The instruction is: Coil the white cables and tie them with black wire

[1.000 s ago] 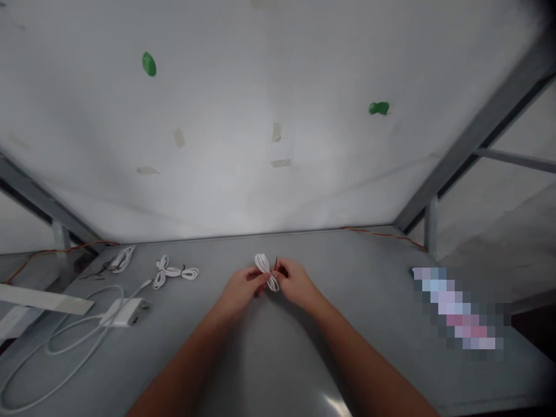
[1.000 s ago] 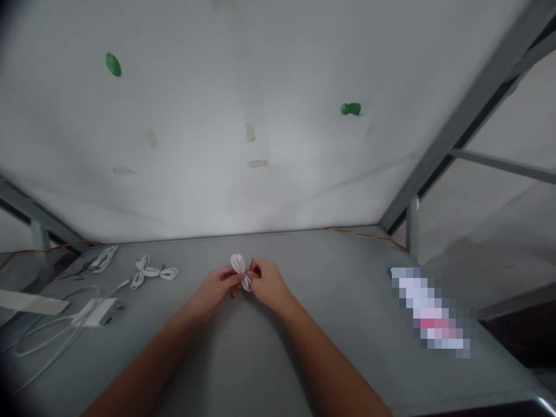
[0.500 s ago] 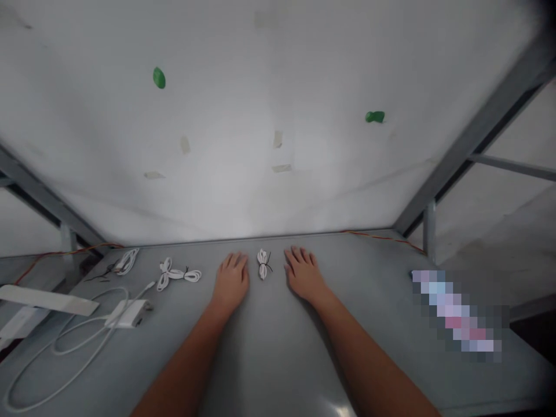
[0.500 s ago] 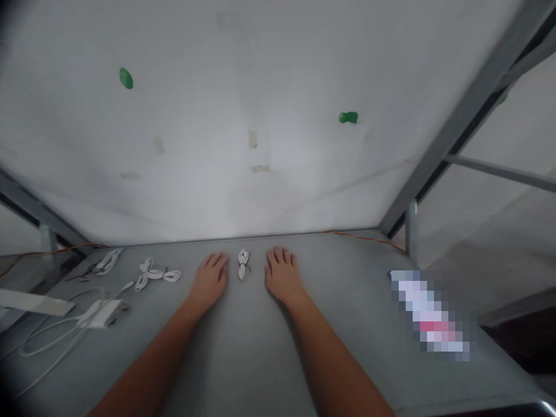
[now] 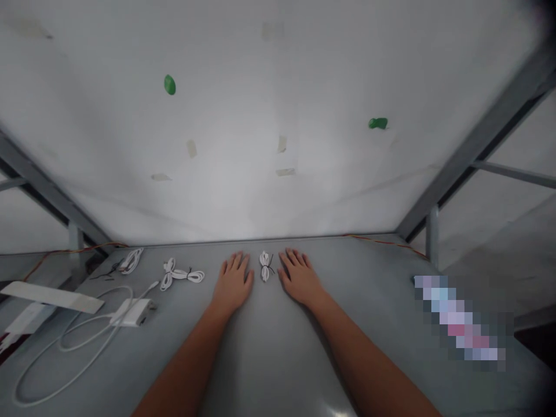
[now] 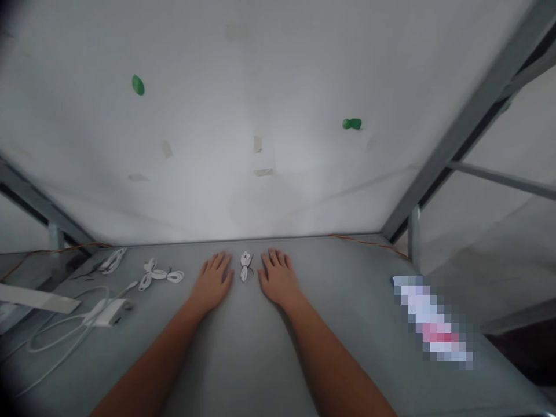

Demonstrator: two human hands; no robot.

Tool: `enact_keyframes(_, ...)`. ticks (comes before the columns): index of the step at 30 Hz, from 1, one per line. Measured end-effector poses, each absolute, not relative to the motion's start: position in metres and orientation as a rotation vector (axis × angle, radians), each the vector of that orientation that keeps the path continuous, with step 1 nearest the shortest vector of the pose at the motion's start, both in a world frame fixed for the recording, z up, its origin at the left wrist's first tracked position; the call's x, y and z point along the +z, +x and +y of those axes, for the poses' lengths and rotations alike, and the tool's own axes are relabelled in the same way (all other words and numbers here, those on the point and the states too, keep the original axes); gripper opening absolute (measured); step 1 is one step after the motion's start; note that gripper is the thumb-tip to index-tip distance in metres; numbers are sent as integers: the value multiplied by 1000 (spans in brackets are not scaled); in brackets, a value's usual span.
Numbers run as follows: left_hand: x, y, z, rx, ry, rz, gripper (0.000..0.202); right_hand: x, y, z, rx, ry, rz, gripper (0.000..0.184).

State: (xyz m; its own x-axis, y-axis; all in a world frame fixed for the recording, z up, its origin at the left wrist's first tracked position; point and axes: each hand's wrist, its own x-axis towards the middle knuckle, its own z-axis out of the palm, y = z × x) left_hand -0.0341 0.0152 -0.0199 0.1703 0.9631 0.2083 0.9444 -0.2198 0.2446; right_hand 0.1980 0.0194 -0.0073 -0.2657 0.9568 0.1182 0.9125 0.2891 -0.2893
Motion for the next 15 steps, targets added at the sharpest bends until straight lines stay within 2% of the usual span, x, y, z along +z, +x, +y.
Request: enact_keyframes(15,-26,-33,17,505,2475,1882,52,-3,194,19,255,-1719,-2347,60)
